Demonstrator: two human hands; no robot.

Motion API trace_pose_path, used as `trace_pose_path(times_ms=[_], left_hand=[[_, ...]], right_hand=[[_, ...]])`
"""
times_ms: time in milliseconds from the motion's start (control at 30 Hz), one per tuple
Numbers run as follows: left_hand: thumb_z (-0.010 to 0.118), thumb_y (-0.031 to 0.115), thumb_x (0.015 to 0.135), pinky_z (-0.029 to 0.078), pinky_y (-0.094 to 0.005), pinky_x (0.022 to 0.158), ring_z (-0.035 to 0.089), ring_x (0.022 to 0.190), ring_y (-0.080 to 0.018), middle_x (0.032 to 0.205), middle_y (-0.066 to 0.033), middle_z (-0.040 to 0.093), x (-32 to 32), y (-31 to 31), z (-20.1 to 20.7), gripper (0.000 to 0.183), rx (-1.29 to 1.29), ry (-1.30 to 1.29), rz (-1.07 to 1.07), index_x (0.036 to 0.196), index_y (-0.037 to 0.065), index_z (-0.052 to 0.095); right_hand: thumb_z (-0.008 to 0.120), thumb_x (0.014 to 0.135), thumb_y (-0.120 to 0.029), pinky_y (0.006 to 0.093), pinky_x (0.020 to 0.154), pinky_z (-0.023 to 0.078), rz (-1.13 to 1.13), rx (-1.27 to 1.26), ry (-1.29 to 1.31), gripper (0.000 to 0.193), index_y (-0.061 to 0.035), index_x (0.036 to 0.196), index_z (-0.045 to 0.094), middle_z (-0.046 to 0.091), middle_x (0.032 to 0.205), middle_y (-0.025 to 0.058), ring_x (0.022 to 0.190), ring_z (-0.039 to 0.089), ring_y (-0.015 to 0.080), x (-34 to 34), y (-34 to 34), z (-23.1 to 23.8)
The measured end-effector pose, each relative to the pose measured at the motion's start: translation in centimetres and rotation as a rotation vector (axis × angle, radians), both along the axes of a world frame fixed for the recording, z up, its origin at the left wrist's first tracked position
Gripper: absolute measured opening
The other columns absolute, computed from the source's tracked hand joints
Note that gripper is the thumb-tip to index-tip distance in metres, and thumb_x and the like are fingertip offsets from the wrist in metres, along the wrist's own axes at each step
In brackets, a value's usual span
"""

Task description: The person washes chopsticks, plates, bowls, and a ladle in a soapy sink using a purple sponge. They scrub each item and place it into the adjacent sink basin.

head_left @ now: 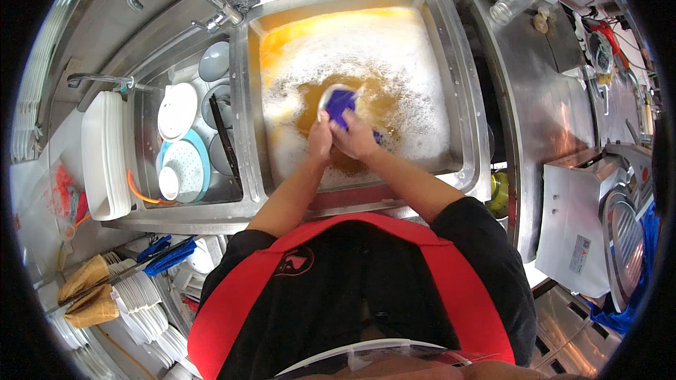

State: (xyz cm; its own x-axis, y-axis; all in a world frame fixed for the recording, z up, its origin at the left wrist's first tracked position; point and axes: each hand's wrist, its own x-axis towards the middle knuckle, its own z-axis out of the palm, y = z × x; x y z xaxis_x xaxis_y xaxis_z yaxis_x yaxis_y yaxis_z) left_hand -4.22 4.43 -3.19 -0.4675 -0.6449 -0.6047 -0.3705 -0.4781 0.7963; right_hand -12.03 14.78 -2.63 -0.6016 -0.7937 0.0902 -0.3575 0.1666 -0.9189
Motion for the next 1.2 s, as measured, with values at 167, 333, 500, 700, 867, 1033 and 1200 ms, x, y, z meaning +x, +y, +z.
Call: trace_pose_path(times_ms=[167, 333, 500, 700, 867, 1033, 1200], left_hand=[[0.04, 0.057, 0.095, 0.049, -0.0355, 0.086, 0.06, 0.1, -0.0248, 0.117, -0.0147, 0.058, 1.0, -1.5, 3.2, 0.071, 0.1, 0.281, 0.147, 0.128, -0.006, 0.045], [0.046, 0.049, 0.096, 0.048, -0.0325, 0.084, 0.059, 0.096, -0.0181, 0.11, -0.0115, 0.063, 1.0, 0.7, 4.4, 0.06, -0.017, 0.225, -0.001, 0.122, -0.004, 0.054], [0.042, 0.052, 0.097, 0.049, -0.0324, 0.084, 0.06, 0.09, -0.0173, 0.104, -0.0089, 0.064, 0.4, -0.6, 1.2, 0.058, 0.137, 0.345, 0.008, 0.117, 0.0, 0.058], [0.04, 0.062, 0.092, 0.048, -0.0411, 0.091, 0.056, 0.114, -0.028, 0.128, -0.0148, 0.055, 1.1, -2.4, 1.3, 0.075, 0.234, 0.333, 0.029, 0.137, 0.002, 0.041], [0.037, 0.059, 0.095, 0.044, -0.0372, 0.095, 0.055, 0.113, -0.0252, 0.125, -0.0172, 0.056, 0.8, -0.3, 3.4, 0.072, 0.01, 0.192, -0.275, 0.131, -0.003, 0.047], [0.034, 0.053, 0.099, 0.045, -0.033, 0.093, 0.057, 0.108, -0.023, 0.117, -0.0167, 0.061, -1.4, 0.8, 3.6, 0.067, -0.077, 0.057, -0.317, 0.126, -0.005, 0.051], [0.041, 0.053, 0.096, 0.054, -0.0371, 0.082, 0.063, 0.098, -0.0239, 0.11, -0.0159, 0.063, -1.5, -2.2, 2.9, 0.061, 0.511, 0.335, 0.017, 0.125, 0.001, 0.05]], right_hand=[[0.052, 0.092, -0.046, 0.0438, 0.1, 0.043, 0.099, 0.59, 0.204, 0.061, -0.0057, 0.137, 0.044, 0.055, 0.125, 0.0251, 0.113, 0.055, 0.0402, -0.7, 4.6, 1.8], [0.043, 0.093, -0.054, 0.0437, 0.106, 0.036, -0.084, 0.585, 0.208, 0.068, 0.002, 0.133, 0.046, 0.045, 0.136, 0.0282, 0.123, 0.047, 0.0423, -4.7, 2.9, 0.2], [0.061, 0.088, -0.036, 0.0456, 0.108, 0.033, 0.145, 0.148, 0.295, 0.051, 0.0007, 0.123, 0.055, 0.048, 0.134, 0.0259, 0.128, 0.041, 0.0425, -1.2, 1.1, 0.1], [0.066, 0.085, -0.027, 0.0434, 0.103, 0.04, 0.484, 0.264, 0.315, 0.044, -0.0041, 0.121, 0.057, 0.053, 0.131, 0.0183, 0.121, 0.051, 0.0371, -4.6, 7.4, -0.5], [0.053, 0.092, -0.044, 0.0421, 0.096, 0.044, -0.229, 0.462, -0.186, 0.053, -0.0078, 0.131, 0.051, 0.061, 0.12, 0.0204, 0.112, 0.056, 0.0375, -8.3, 5.5, -1.4], [0.053, 0.09, -0.041, 0.041, 0.099, 0.044, -0.002, 0.34, 0.247, 0.047, -0.0107, 0.127, 0.055, 0.06, 0.118, 0.0224, 0.113, 0.055, 0.0383, -6.2, 1.4, 2.0], [0.066, 0.073, -0.008, 0.041, 0.103, 0.043, 0.442, 0.08, 0.405, 0.041, -0.0082, 0.113, 0.06, 0.054, 0.128, 0.0169, 0.123, 0.048, 0.0366, -2.0, 3.0, 3.5]])
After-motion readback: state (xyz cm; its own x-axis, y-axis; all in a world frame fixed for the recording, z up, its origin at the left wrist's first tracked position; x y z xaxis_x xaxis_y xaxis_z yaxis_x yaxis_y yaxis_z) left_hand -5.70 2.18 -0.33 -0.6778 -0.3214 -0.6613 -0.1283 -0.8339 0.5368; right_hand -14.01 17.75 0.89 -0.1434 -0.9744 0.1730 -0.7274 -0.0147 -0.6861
